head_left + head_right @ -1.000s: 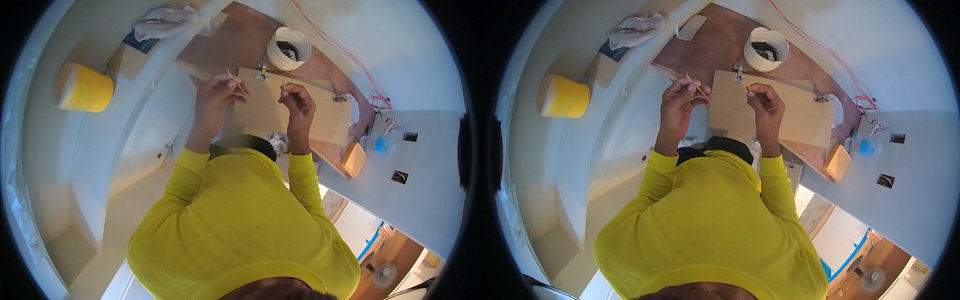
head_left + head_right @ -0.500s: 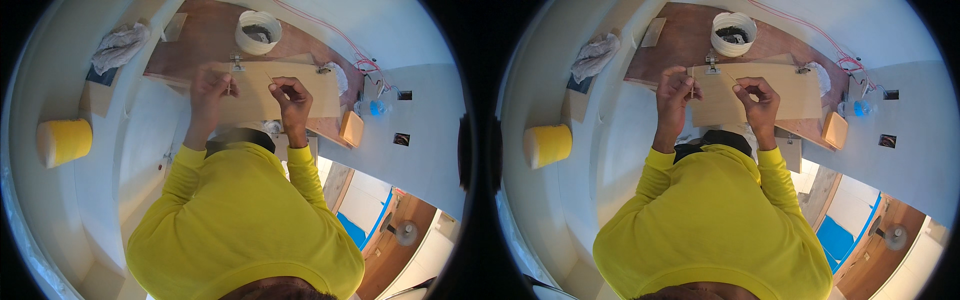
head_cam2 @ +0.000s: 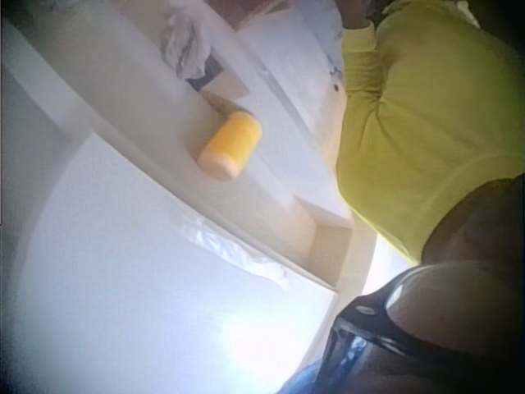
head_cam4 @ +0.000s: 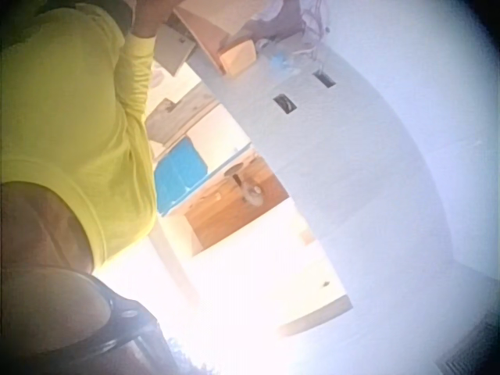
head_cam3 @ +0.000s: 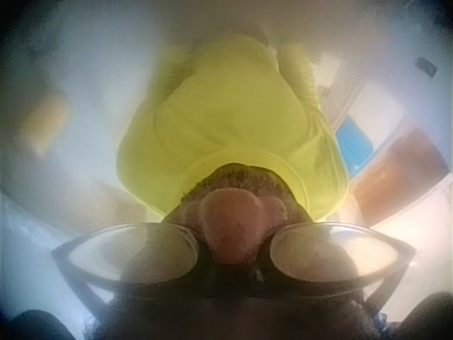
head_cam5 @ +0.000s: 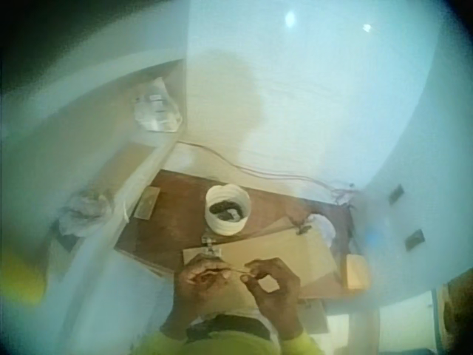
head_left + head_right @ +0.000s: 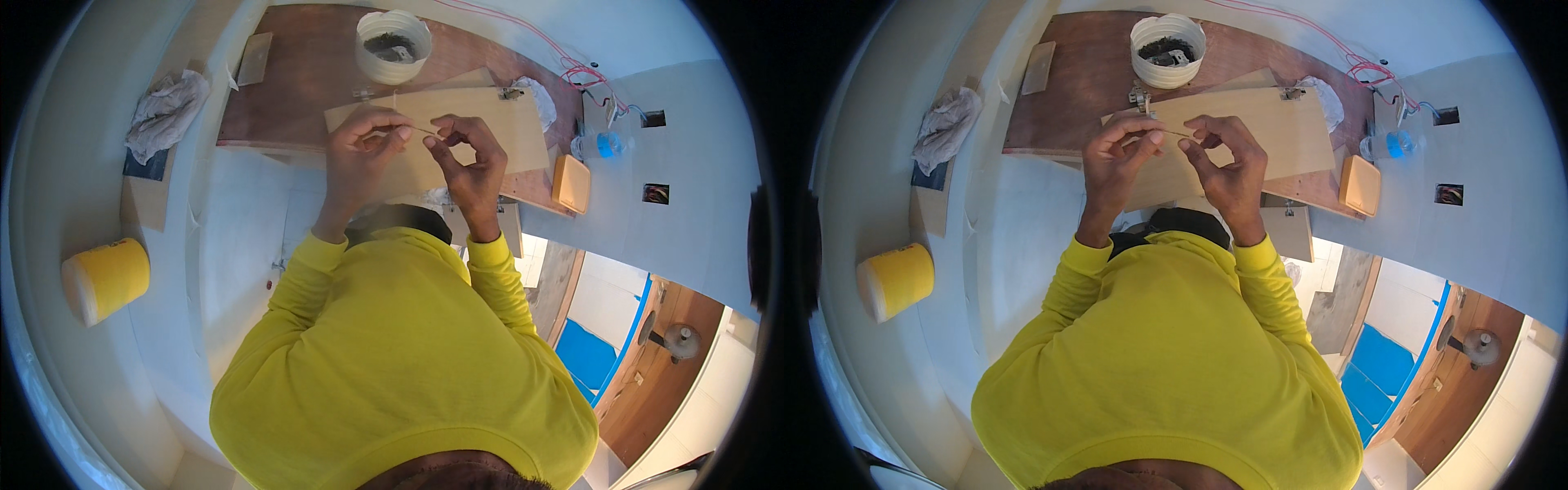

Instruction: The person assembles a wooden cabinet by attaching a door panel to the cabinet frame using a cordless drill. They position the door, align the hinges, and secure the screws to complete the attachment.

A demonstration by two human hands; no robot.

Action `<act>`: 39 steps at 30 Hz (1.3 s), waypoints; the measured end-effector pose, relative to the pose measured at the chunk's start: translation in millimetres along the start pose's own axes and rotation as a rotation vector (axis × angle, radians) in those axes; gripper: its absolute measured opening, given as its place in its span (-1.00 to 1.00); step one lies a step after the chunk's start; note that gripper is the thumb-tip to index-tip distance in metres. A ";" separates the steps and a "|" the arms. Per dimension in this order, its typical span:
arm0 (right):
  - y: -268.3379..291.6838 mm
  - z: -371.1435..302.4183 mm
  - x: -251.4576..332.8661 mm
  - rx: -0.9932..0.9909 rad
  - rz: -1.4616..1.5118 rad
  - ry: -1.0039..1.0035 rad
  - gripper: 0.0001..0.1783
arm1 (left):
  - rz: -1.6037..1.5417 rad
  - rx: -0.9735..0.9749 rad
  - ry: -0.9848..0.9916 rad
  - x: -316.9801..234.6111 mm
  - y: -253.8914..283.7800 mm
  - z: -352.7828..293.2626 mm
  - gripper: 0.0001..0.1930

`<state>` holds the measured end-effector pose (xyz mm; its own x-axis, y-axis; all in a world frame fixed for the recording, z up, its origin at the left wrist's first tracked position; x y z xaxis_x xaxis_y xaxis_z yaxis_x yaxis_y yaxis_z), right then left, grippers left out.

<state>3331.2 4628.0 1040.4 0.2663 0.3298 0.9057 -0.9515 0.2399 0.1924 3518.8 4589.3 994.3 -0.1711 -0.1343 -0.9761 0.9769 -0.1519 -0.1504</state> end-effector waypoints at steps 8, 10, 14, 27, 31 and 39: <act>2.8 -2.2 -8.2 -0.018 0.015 0.036 -0.78 | -0.058 0.000 0.011 -0.3 -1.6 2.8 -0.82; 1.4 -1.5 -6.4 -0.037 0.044 0.027 -0.80 | -0.062 -0.002 0.013 1.5 -1.8 2.5 -0.82; -1.0 0.1 -3.8 -0.020 0.014 0.067 -0.81 | -0.048 -0.004 0.013 4.1 -1.5 1.8 -0.84; -13.3 3.6 -25.7 -0.115 0.198 0.031 -0.87 | -0.198 -0.141 0.052 -6.0 28.7 -15.8 -0.85; -52.4 29.3 -1.6 -0.086 0.203 0.063 -0.87 | -0.180 -0.214 0.132 7.7 51.0 -31.1 -0.82; -247.7 68.0 155.4 0.465 0.096 0.566 -0.74 | -0.150 -0.374 0.260 39.2 100.3 -70.4 -0.82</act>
<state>3597.8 4557.8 1159.2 0.0979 0.7805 0.6175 -0.9081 -0.1838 0.3763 3619.1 4637.8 929.9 -0.3225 0.1185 -0.9391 0.9312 0.2180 -0.2923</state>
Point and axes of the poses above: each hand's wrist, its own z-axis towards the middle knuckle, its own y-axis out of the back of the hand, x = y × z, the point moved 7 cm from there along z, towards the middle knuckle, and after that the axes turned 7 degrees about z, right-handed, at the moved point
